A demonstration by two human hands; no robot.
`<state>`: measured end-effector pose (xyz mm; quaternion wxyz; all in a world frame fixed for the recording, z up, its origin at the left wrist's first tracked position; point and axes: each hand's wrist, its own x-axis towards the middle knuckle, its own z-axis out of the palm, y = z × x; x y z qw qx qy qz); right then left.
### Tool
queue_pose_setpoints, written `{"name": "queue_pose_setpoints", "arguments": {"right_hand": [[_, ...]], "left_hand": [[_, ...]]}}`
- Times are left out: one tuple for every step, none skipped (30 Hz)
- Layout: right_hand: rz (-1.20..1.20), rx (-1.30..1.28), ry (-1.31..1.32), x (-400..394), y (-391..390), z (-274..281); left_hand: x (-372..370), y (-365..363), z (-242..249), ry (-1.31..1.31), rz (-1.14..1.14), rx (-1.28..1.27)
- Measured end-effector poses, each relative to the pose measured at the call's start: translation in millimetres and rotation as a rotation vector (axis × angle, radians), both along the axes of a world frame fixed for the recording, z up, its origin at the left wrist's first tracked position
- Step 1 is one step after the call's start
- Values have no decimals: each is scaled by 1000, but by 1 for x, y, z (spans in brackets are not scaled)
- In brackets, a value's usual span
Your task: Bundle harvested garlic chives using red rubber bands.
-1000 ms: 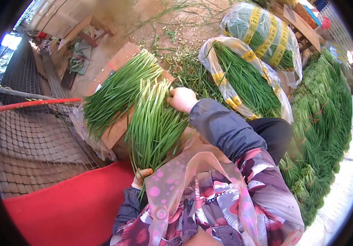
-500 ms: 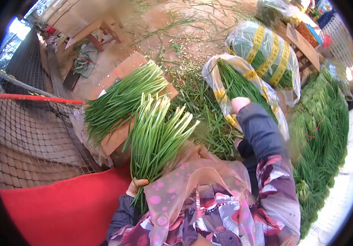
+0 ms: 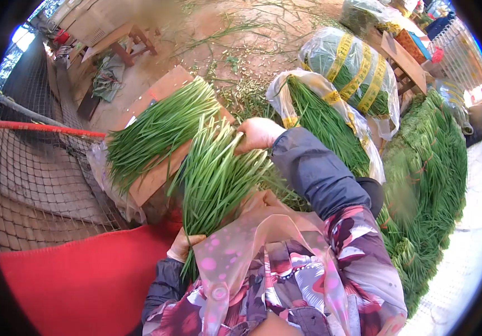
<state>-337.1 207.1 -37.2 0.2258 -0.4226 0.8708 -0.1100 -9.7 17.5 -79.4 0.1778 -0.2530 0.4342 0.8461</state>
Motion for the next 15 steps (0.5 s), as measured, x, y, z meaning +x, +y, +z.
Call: {"name": "queue_pose_setpoints", "arguments": {"right_hand": [[3,-123,80,1,-1,-6],[5,-246,159,2,-1,-14],[-20,-339,-73,1,-2,-20],[-44,-429,-296,-3,-3,-17],[-20,-365,-510,-3,-1,0],[-24,-316,-565,-8,-1,-10],[-57,-280,-500,-6,-2,-16],[-100,-239,-416,-4,-5,-24],[101,-408,-270,-9,-9,-83],[51,-429,-381,9,-5,-56],[66,-591,-295,14,-14,-80],[53,-601,-48,18,-11,-90],[60,-503,107,21,-8,-74],[67,-403,251,26,-12,-61],[116,-593,182,16,-23,-102]], "left_hand": [[-2,0,1,11,-8,2],[-3,1,3,23,-17,4],[-1,2,6,25,-18,7],[-2,3,9,-21,1,41],[-2,4,12,-70,18,77],[2,5,14,-53,12,84],[7,6,14,-9,3,-11],[-4,8,10,53,-14,-98],[-4,7,6,80,-16,-126],[-6,6,2,91,-15,-114],[-6,4,-1,89,-13,-95],[-6,2,-4,86,-15,-86],[-11,2,-7,86,-20,-81],[-12,0,-8,85,-29,-81],[-15,0,-10,83,-36,-80]]}}
